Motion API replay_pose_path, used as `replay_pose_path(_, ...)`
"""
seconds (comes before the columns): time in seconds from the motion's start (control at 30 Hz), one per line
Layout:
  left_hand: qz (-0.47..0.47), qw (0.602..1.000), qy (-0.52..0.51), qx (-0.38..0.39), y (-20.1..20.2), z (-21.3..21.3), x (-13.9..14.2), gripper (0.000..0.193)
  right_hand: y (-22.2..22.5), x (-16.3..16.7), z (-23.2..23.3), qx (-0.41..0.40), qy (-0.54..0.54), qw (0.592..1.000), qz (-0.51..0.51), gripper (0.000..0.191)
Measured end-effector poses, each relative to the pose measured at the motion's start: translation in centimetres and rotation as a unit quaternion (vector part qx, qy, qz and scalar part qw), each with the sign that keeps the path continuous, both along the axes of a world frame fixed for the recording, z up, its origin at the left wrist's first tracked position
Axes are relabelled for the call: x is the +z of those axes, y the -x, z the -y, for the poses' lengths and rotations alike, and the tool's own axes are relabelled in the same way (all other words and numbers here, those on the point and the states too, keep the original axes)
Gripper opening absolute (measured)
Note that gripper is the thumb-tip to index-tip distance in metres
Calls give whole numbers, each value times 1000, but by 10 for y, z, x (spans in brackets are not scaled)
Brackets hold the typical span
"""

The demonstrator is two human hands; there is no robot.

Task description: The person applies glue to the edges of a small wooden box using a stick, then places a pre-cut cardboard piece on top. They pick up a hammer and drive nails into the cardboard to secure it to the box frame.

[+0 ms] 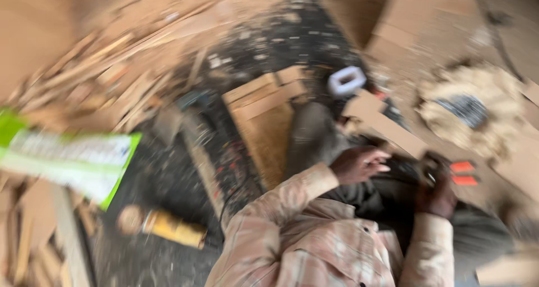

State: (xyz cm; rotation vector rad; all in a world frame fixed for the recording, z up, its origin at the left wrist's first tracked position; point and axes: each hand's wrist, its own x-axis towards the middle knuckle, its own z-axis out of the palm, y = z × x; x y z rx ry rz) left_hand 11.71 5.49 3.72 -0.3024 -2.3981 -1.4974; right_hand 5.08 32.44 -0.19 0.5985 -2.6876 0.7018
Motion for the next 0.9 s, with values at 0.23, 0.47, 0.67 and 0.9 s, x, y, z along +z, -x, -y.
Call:
replay_pose_path(0.23,43,998,21,34,-15,12,-21,34,-7,-12,4,-22,-106,993,-41,67)
replay_pose_path(0.47,5,999,41,26,-35,14,-42,31,-12,-12,5,8,-82,996,-31,62)
replay_pose_path(0.67,56,988,143,30,-31,5,-41,27,-24,17,24,32,44,998,13,48)
replay_pose_path(0.9,32,983,182,19,-33,5,-58,27,-12,8,21,3,-12,998,-62,64)
